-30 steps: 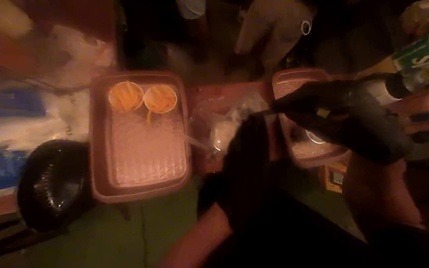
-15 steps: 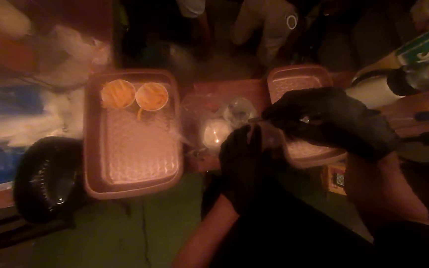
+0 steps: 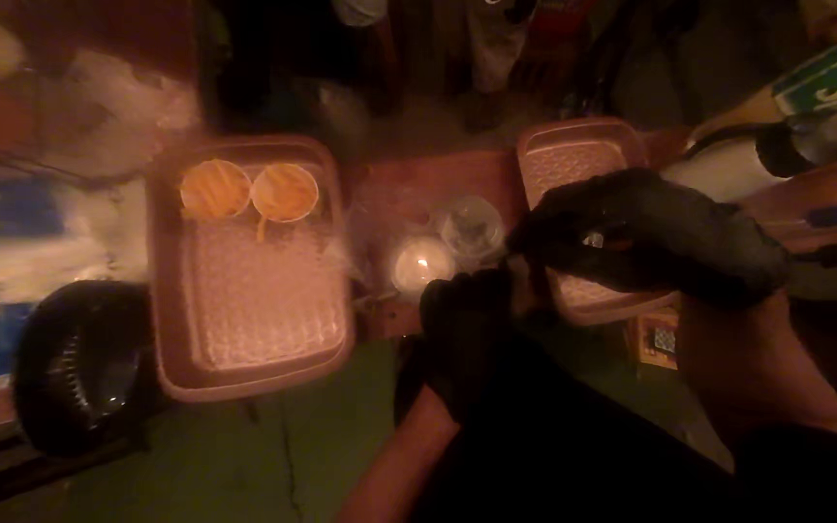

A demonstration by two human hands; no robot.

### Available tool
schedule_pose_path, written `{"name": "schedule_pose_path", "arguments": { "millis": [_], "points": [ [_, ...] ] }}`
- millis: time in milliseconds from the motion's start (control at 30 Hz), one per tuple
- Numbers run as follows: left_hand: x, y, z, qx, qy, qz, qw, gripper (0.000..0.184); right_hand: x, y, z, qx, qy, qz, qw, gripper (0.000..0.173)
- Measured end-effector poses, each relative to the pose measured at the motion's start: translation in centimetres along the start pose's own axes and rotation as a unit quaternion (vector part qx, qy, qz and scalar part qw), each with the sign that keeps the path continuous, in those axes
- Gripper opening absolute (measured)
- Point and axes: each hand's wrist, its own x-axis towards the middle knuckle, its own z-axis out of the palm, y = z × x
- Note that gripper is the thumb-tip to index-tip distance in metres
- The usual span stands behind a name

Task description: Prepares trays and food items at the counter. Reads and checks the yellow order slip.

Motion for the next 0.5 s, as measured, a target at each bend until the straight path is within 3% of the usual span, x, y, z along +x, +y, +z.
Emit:
{"name": "schedule_pose_path", "arguments": {
  "millis": [233, 333, 500],
  "points": [
    [0.0, -0.4, -0.6, -0.060, 0.041, 0.034, 0.997, 0.021, 0.7, 0.7, 1.1, 0.025, -0.048, 0.024, 0.998, 0.021],
    [0.4, -0.9, -1.2, -0.063, 0.064, 0.034, 0.995, 0.018, 0.9, 0.7, 0.1, 0.100, -0.045, -0.027, 0.994, 0.021],
    [-0.2, -1.5, -1.9, -0.074, 0.004, 0.060, 0.995, 0.023, 0.9, 1.8, 0.6, 0.113, -0.089, -0.042, 0.989, 0.022]
  ]
}}
